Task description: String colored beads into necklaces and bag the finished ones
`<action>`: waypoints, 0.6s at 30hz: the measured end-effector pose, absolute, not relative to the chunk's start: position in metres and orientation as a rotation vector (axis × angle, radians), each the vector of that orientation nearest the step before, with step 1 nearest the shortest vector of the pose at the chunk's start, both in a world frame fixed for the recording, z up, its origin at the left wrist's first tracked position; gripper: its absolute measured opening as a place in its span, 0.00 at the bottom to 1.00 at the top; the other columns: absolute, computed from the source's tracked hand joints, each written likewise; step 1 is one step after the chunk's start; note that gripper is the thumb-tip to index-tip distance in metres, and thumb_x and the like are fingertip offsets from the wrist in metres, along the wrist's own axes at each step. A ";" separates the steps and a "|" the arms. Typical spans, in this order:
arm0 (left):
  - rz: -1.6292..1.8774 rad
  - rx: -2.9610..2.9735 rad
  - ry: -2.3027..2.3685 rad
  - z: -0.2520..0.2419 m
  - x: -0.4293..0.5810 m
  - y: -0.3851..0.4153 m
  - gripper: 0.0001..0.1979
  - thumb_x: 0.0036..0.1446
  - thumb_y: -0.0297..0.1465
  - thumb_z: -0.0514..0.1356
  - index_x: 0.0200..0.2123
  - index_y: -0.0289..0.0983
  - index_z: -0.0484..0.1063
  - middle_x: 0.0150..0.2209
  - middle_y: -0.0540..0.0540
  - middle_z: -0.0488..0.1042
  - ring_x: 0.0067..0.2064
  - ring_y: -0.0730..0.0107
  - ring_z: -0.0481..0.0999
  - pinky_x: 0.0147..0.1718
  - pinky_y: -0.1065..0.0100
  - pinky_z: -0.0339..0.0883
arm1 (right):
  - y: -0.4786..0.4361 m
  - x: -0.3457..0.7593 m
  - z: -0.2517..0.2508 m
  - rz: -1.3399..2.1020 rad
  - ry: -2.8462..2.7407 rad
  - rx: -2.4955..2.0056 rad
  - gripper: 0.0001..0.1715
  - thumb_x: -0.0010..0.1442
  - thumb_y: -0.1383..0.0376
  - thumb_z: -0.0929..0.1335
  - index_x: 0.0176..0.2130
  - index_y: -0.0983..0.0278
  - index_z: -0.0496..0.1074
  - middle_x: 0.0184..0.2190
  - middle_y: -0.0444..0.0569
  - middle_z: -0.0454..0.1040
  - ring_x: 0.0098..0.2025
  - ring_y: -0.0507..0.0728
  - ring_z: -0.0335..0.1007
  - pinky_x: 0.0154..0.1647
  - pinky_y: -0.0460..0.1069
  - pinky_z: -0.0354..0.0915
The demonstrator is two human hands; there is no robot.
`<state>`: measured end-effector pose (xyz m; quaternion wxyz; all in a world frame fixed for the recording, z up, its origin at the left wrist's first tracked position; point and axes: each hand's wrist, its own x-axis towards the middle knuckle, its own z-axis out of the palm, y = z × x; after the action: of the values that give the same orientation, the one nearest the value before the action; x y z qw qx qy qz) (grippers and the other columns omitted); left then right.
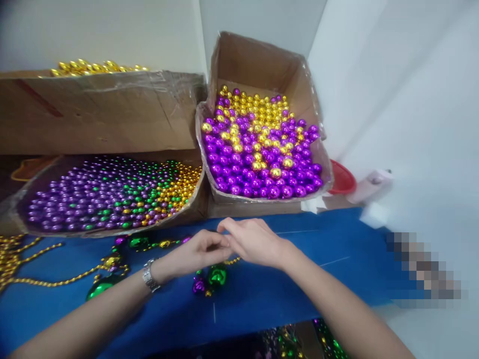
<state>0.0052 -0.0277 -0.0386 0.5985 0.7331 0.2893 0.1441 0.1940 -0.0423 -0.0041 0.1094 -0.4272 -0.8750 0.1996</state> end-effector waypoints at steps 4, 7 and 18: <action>0.378 2.017 0.840 -0.037 0.002 -0.025 0.18 0.60 0.38 0.53 0.26 0.33 0.72 0.22 0.50 0.68 0.25 0.75 0.64 0.25 0.74 0.56 | -0.043 0.217 -0.001 0.795 -2.494 -1.218 0.09 0.63 0.63 0.62 0.35 0.64 0.71 0.25 0.44 0.72 0.28 0.52 0.67 0.30 0.46 0.56; 0.422 2.204 0.869 -0.034 0.000 -0.022 0.15 0.60 0.36 0.53 0.28 0.35 0.73 0.26 0.48 0.73 0.29 0.72 0.69 0.30 0.73 0.58 | -0.052 0.232 0.000 0.992 -2.406 -1.130 0.16 0.66 0.61 0.60 0.32 0.64 0.71 0.27 0.44 0.72 0.29 0.50 0.68 0.31 0.45 0.61; 0.540 2.113 0.795 -0.010 0.015 -0.025 0.18 0.61 0.36 0.52 0.22 0.33 0.68 0.21 0.51 0.66 0.25 0.76 0.63 0.24 0.74 0.55 | -0.058 0.176 0.007 1.455 -0.995 -0.672 0.12 0.65 0.58 0.61 0.31 0.61 0.63 0.21 0.37 0.55 0.24 0.48 0.56 0.35 0.47 0.64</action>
<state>0.0147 -0.0246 -0.0103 0.3988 0.8347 0.3142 0.2132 0.1758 -0.0576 0.0070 0.5872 -0.2885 -0.4270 0.6242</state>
